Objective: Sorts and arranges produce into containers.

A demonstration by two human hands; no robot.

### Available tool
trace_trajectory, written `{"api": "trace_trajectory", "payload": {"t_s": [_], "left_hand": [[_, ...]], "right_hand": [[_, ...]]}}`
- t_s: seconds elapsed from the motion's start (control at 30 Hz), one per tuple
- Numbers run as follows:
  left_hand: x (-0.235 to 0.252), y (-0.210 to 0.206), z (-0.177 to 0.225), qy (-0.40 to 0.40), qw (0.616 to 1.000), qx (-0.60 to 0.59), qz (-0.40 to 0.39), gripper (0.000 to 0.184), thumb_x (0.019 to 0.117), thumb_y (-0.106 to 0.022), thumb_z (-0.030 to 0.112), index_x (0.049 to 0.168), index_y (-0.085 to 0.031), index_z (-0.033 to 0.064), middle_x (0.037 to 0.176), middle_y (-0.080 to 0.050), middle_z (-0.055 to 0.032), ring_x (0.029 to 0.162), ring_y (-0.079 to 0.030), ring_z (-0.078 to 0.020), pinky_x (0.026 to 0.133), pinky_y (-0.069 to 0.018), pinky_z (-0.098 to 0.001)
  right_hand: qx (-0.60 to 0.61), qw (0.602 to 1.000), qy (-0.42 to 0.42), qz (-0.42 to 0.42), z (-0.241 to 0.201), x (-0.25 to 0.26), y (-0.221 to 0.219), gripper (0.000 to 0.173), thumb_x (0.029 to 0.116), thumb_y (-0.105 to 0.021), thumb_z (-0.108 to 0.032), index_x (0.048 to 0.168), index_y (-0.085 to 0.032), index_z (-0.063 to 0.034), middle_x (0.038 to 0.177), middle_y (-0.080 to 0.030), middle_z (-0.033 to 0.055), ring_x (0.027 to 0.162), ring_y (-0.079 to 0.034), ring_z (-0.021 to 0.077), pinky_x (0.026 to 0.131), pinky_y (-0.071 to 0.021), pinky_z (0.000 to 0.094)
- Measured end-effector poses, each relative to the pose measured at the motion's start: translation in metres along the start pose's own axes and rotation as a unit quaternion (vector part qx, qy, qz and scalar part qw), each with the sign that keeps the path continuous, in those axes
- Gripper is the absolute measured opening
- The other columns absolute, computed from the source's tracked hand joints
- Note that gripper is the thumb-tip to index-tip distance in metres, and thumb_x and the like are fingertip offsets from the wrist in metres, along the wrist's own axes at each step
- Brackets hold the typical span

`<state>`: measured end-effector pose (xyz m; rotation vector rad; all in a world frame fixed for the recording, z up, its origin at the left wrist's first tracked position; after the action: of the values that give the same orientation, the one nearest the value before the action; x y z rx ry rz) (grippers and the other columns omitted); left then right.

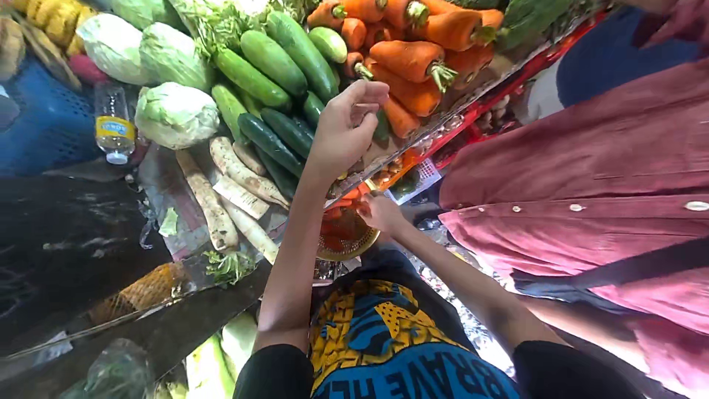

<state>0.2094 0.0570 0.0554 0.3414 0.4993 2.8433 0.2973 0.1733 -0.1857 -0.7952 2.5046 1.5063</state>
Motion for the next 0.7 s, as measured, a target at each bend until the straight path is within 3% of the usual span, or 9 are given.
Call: {"api": "trace_trajectory", "payload": {"t_s": [0.07,0.13,0.17,0.3,0.37,0.43,0.53,0.6,0.7], "left_hand": [[-0.028,0.003,0.012,0.017,0.998,-0.022,-0.053,0.032,0.0969,-0.05,-0.001,0.127,-0.06,-0.0035,0.127,-0.067,-0.0144,0.116,-0.066,-0.0186,0.098,-0.0562,-0.0353],[-0.064,-0.011,0.01,0.054,0.987,-0.006,-0.148,0.031,0.0943,-0.052,-0.002,0.124,-0.063,-0.0006,0.121,-0.068,-0.0106,0.109,-0.067,-0.0153,0.093,-0.0575,-0.0356],[-0.084,-0.026,-0.002,0.083,0.974,0.021,-0.211,0.03,0.0933,-0.056,0.0,0.122,-0.065,0.0012,0.116,-0.07,-0.0091,0.104,-0.068,-0.0148,0.091,-0.0581,-0.0369],[-0.172,-0.097,-0.148,0.342,0.829,0.157,-0.414,0.035,0.1018,-0.054,0.018,0.131,-0.063,0.001,0.124,-0.066,-0.023,0.118,-0.064,-0.0365,0.101,-0.048,-0.0588],[-0.208,-0.112,-0.227,0.481,0.759,0.234,-0.37,0.049,0.1014,-0.056,0.03,0.138,-0.057,-0.0019,0.14,-0.055,-0.0292,0.132,-0.053,-0.0445,0.106,-0.0419,-0.0665],[-0.233,-0.121,-0.263,0.551,0.73,0.292,-0.28,0.064,0.0962,-0.064,0.042,0.141,-0.055,-0.0023,0.149,-0.049,-0.0283,0.137,-0.049,-0.0454,0.106,-0.0404,-0.0674],[-0.248,-0.127,-0.286,0.551,0.751,0.319,-0.177,0.087,0.0917,-0.072,0.029,0.162,-0.026,0.0066,0.169,-0.011,-0.0228,0.148,-0.033,-0.0455,0.112,-0.0391,-0.0611],[-0.249,-0.127,-0.295,0.532,0.776,0.315,-0.128,0.092,0.0858,-0.078,0.024,0.162,-0.028,0.0107,0.17,-0.007,-0.0213,0.147,-0.034,-0.0452,0.109,-0.0426,-0.0582],[-0.247,-0.121,-0.305,0.523,0.785,0.302,-0.139,0.096,0.0793,-0.081,0.042,0.159,-0.035,0.0138,0.169,-0.015,-0.019,0.144,-0.04,-0.0419,0.107,-0.0452,-0.059]], "right_hand": [[-0.07,0.99,-0.097,-0.075,0.023,0.032,-0.059,0.084,0.0873,-0.081,-0.031,0.15,-0.04,0.0091,0.153,-0.039,0.0326,0.141,-0.041,0.0487,0.107,-0.0422,0.0634],[-0.082,0.993,-0.08,-0.021,0.031,0.045,-0.083,0.078,0.0808,-0.082,-0.009,0.147,-0.044,0.0084,0.154,-0.038,0.0313,0.141,-0.04,0.0491,0.105,-0.0447,0.0633],[-0.047,0.997,-0.065,-0.008,0.03,0.045,-0.086,0.068,0.089,-0.073,-0.003,0.149,-0.044,0.0079,0.157,-0.038,0.0311,0.143,-0.039,0.0489,0.11,-0.0405,0.063],[-0.022,0.99,-0.125,-0.066,0.01,0.042,-0.058,0.065,0.098,-0.058,-0.011,0.154,-0.031,0.0101,0.155,-0.039,0.0307,0.142,-0.044,0.0446,0.107,-0.0474,0.0566],[-0.045,0.987,-0.13,-0.087,0.003,0.039,-0.045,0.057,0.0959,-0.062,-0.016,0.144,-0.046,0.0087,0.145,-0.051,0.0286,0.137,-0.05,0.0431,0.101,-0.0502,0.0584],[-0.102,0.982,-0.11,-0.115,0.009,0.04,-0.059,0.073,0.087,-0.073,-0.027,0.143,-0.046,0.0112,0.147,-0.048,0.0301,0.14,-0.044,0.0449,0.105,-0.0445,0.0606],[-0.182,0.97,-0.103,-0.122,0.018,0.045,-0.087,0.062,0.0867,-0.075,-0.013,0.134,-0.05,0.019,0.144,-0.047,0.0363,0.14,-0.042,0.0499,0.109,-0.0426,0.0596],[-0.193,0.97,-0.11,-0.101,0.017,0.046,-0.093,0.049,0.0891,-0.067,-0.002,0.131,-0.053,0.0183,0.14,-0.052,0.0347,0.138,-0.045,0.0485,0.11,-0.0423,0.057],[-0.074,0.972,-0.209,-0.082,0.011,0.047,-0.096,0.054,0.0958,-0.058,-0.006,0.143,-0.043,0.0148,0.14,-0.055,0.0294,0.134,-0.053,0.0404,0.109,-0.0451,0.0512]]}}
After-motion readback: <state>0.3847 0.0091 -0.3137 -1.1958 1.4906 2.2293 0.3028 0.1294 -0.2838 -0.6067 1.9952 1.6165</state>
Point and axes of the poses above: each hand's wrist, its own x-axis towards the middle knuckle, its own y-axis out of the back of the hand, z = x × y, the point moved 5 cm from there along x, towards the middle knuckle
